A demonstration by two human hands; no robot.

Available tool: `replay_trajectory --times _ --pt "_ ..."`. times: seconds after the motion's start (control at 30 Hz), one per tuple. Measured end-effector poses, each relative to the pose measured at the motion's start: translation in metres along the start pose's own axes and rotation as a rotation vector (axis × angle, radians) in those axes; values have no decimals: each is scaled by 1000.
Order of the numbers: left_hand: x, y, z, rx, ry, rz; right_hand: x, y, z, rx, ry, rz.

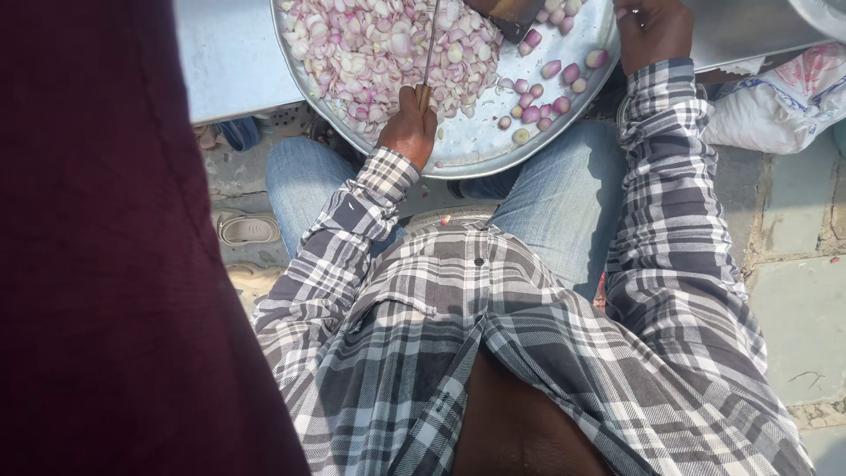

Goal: The person sits on the ground and uses a knife to chop small red onions on a wooden board placed over a large metal tray. The chopped onions accumulate in the tray as the person continues to slice them one by one.

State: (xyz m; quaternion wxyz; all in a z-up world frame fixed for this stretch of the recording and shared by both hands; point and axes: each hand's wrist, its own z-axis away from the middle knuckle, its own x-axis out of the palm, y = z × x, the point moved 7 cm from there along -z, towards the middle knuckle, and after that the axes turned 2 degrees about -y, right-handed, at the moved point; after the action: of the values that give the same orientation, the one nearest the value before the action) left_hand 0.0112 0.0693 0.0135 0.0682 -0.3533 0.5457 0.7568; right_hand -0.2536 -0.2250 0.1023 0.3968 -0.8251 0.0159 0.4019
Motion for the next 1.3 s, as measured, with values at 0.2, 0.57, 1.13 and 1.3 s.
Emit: replay_trajectory --times 0.2,0.57,1.13,1.3 --pt "-3 -6 7 0 -7 -14 32 -32 27 37 -272 155" --pt "9 -5 2 -32 -125 46 29 -85 6 7 -193 119" --pt "10 0 -26 27 -96 132 103 -125 -82 -369 -82 216" --pt "18 25 -71 124 -71 161 120 -105 -96 -242 -140 37"
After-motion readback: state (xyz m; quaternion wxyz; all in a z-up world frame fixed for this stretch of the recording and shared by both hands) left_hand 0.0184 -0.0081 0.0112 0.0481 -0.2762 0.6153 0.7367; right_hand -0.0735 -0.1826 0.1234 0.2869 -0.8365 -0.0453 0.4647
